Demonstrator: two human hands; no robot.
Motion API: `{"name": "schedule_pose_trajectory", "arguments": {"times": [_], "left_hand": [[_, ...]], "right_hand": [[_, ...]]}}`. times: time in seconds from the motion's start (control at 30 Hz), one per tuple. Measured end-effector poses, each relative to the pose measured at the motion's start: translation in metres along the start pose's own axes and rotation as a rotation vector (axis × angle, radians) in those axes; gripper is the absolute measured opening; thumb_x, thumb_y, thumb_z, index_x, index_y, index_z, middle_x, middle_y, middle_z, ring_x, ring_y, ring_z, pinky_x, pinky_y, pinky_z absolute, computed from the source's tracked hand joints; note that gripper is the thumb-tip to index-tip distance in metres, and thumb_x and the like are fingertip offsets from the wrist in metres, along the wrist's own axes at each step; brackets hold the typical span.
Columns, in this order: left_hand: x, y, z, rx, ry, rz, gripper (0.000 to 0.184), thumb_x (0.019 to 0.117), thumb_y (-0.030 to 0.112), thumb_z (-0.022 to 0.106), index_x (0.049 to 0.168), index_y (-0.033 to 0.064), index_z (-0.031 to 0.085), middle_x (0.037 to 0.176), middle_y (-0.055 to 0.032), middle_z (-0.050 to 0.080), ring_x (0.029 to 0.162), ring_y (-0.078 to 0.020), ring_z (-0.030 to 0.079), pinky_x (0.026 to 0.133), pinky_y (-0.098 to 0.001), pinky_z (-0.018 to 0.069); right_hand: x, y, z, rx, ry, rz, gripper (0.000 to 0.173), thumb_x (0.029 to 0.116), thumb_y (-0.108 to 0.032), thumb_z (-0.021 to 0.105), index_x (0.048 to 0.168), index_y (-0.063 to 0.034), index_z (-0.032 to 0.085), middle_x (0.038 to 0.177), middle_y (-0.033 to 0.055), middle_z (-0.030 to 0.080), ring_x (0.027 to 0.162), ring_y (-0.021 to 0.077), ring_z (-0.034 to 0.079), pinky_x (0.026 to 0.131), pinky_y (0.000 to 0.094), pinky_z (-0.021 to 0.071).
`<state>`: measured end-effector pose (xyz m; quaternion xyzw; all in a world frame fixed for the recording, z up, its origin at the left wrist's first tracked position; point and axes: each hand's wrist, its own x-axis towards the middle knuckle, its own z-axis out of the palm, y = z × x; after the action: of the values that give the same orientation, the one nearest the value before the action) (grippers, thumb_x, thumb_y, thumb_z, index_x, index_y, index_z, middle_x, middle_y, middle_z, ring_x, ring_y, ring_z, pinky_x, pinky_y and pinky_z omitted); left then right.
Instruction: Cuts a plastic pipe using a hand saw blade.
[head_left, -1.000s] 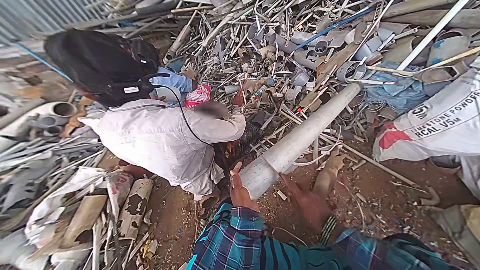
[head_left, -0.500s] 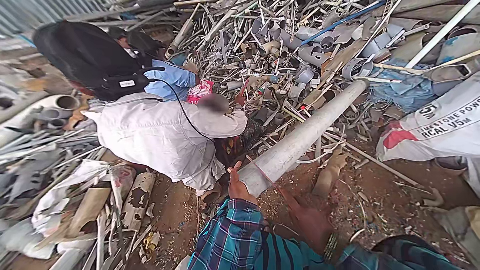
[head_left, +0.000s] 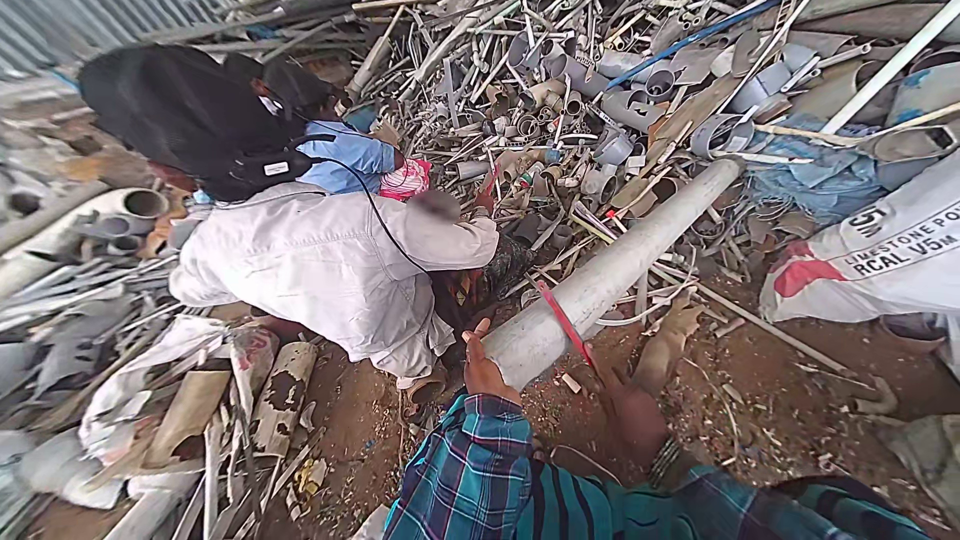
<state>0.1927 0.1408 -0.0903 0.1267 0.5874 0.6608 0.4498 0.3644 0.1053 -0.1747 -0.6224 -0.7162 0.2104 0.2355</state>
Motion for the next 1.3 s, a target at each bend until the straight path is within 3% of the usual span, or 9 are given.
{"name": "schedule_pose_trajectory", "arguments": {"times": [0.13,0.3,0.53,0.77,0.87,1.0,1.13,1.17,1.3], "left_hand": [[0.006,-0.005,-0.003,0.020,0.001,0.004,0.053,0.1132,0.037,0.022,0.137,0.0048,0.057,0.141,-0.0174,0.053,0.128,-0.0263,0.051,0.104,-0.0500,0.0413],[-0.001,-0.002,0.002,0.037,0.012,0.033,0.052,0.1136,0.033,0.022,0.139,0.0033,0.056,0.151,-0.0157,0.048,0.139,-0.0254,0.043,0.111,-0.0492,0.0346],[0.002,-0.005,-0.003,0.002,-0.038,0.038,0.051,0.1134,0.035,0.023,0.138,0.0049,0.056,0.145,-0.0175,0.052,0.131,-0.0258,0.050,0.106,-0.0483,0.0409],[-0.008,0.001,0.004,0.030,-0.004,0.066,0.047,0.1132,0.031,0.027,0.141,0.0023,0.052,0.151,-0.0142,0.047,0.139,-0.0225,0.042,0.112,-0.0467,0.0335],[-0.006,0.002,0.000,0.057,-0.059,0.074,0.050,0.1135,0.029,0.023,0.144,0.0036,0.052,0.159,-0.0136,0.039,0.147,-0.0246,0.033,0.116,-0.0490,0.0267],[-0.011,0.003,0.000,0.054,-0.055,0.073,0.049,0.1135,0.029,0.023,0.143,0.0049,0.054,0.158,-0.0140,0.039,0.147,-0.0252,0.033,0.116,-0.0510,0.0262],[-0.012,0.000,0.000,0.096,-0.062,0.119,0.049,0.1133,0.028,0.023,0.143,0.0032,0.054,0.158,-0.0120,0.041,0.147,-0.0227,0.033,0.117,-0.0477,0.0259],[-0.012,0.000,0.001,0.099,-0.049,0.116,0.049,0.1133,0.028,0.023,0.143,0.0028,0.053,0.158,-0.0118,0.041,0.148,-0.0225,0.032,0.117,-0.0475,0.0248],[-0.013,0.000,0.003,0.051,-0.016,0.084,0.047,0.1131,0.029,0.027,0.142,0.0017,0.052,0.153,-0.0149,0.045,0.142,-0.0228,0.040,0.114,-0.0466,0.0318]], "right_hand": [[0.027,0.035,-0.018,0.206,0.029,0.137,0.054,0.1079,-0.007,0.041,0.160,-0.0016,0.030,0.121,0.0347,0.067,0.099,0.0536,0.068,0.092,0.0649,0.0489],[-0.021,-0.011,0.005,0.210,-0.044,-0.345,0.048,0.1024,-0.015,0.047,0.148,0.0002,0.053,0.110,0.0284,0.071,0.082,0.0447,0.073,0.068,0.0574,0.0586],[0.040,0.039,-0.027,0.260,0.017,0.147,0.053,0.1097,-0.008,0.037,0.161,-0.0031,0.028,0.131,0.0329,0.063,0.103,0.0497,0.068,0.095,0.0613,0.0477],[-0.020,-0.022,-0.003,0.232,-0.096,-0.320,0.048,0.1042,-0.015,0.045,0.150,-0.0018,0.052,0.107,0.0270,0.070,0.082,0.0428,0.071,0.071,0.0557,0.0577],[0.007,0.005,-0.008,0.262,0.015,-0.150,0.050,0.1042,-0.009,0.042,0.153,0.0033,0.044,0.126,0.0308,0.067,0.100,0.0469,0.071,0.089,0.0591,0.0546],[0.045,0.024,-0.040,0.272,-0.057,0.183,0.052,0.1107,-0.010,0.033,0.162,-0.0050,0.028,0.112,0.0316,0.067,0.080,0.0392,0.064,0.080,0.0547,0.0494],[0.000,-0.014,-0.024,0.258,-0.069,-0.226,0.050,0.1028,-0.007,0.044,0.152,0.0021,0.046,0.122,0.0272,0.070,0.096,0.0409,0.074,0.088,0.0534,0.0565],[-0.011,-0.024,-0.019,0.238,-0.060,-0.327,0.049,0.1006,-0.008,0.048,0.149,0.0018,0.051,0.110,0.0282,0.072,0.086,0.0432,0.073,0.078,0.0555,0.0579],[-0.007,-0.019,-0.021,0.217,-0.061,-0.303,0.047,0.1028,-0.011,0.047,0.149,-0.0012,0.052,0.118,0.0280,0.070,0.095,0.0451,0.073,0.080,0.0581,0.0577]]}}
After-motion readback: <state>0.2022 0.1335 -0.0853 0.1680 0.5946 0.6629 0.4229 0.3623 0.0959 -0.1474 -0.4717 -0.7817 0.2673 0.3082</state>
